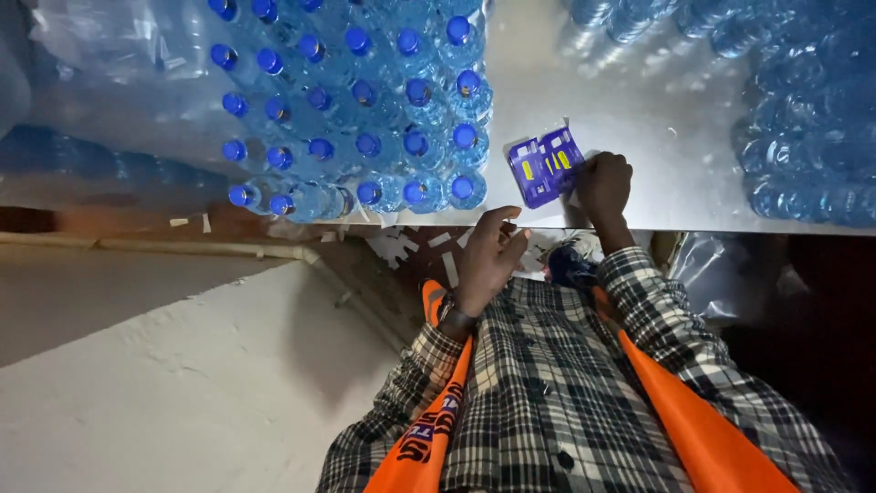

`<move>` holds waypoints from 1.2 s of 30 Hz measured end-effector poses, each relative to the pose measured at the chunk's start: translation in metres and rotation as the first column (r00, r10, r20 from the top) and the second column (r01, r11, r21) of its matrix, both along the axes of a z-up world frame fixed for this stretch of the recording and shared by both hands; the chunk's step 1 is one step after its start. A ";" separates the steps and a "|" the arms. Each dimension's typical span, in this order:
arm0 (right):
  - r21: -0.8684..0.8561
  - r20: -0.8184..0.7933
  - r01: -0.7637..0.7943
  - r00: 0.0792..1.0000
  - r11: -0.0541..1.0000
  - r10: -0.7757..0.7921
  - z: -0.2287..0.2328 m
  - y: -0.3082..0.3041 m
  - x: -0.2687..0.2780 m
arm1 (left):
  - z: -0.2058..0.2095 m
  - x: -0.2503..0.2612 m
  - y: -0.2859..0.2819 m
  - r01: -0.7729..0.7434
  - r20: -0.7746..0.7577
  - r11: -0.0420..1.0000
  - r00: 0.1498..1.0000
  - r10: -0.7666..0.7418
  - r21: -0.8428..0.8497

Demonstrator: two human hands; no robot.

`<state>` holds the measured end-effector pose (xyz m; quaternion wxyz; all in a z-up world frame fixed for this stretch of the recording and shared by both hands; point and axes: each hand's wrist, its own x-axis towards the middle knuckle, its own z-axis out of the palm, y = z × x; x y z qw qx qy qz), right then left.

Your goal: Manually peeling adhesive labels and applying them to plastic water bottles at a workstation.

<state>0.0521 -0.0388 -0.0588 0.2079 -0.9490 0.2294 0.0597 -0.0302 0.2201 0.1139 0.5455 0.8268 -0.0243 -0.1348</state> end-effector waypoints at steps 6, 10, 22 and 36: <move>0.183 -0.031 0.067 0.998 0.981 -0.063 0.070 0.028 -0.006 | 0.008 0.009 0.001 0.064 -0.062 0.998 0.996 -0.065 -0.020; 0.035 -0.084 0.046 0.996 0.998 -0.043 0.058 0.022 0.005 | 0.013 0.013 -0.001 0.119 -0.055 0.992 0.991 -0.122 -0.052; 0.801 0.145 0.118 0.913 0.587 -0.381 0.102 0.001 -0.062 | 0.001 0.061 -0.045 -0.029 -0.171 0.940 0.985 -0.031 -0.340; 0.872 0.365 -0.142 0.825 0.468 -0.432 0.250 0.021 -0.115 | 0.062 0.058 -0.104 0.015 0.017 0.696 1.000 -0.005 -0.718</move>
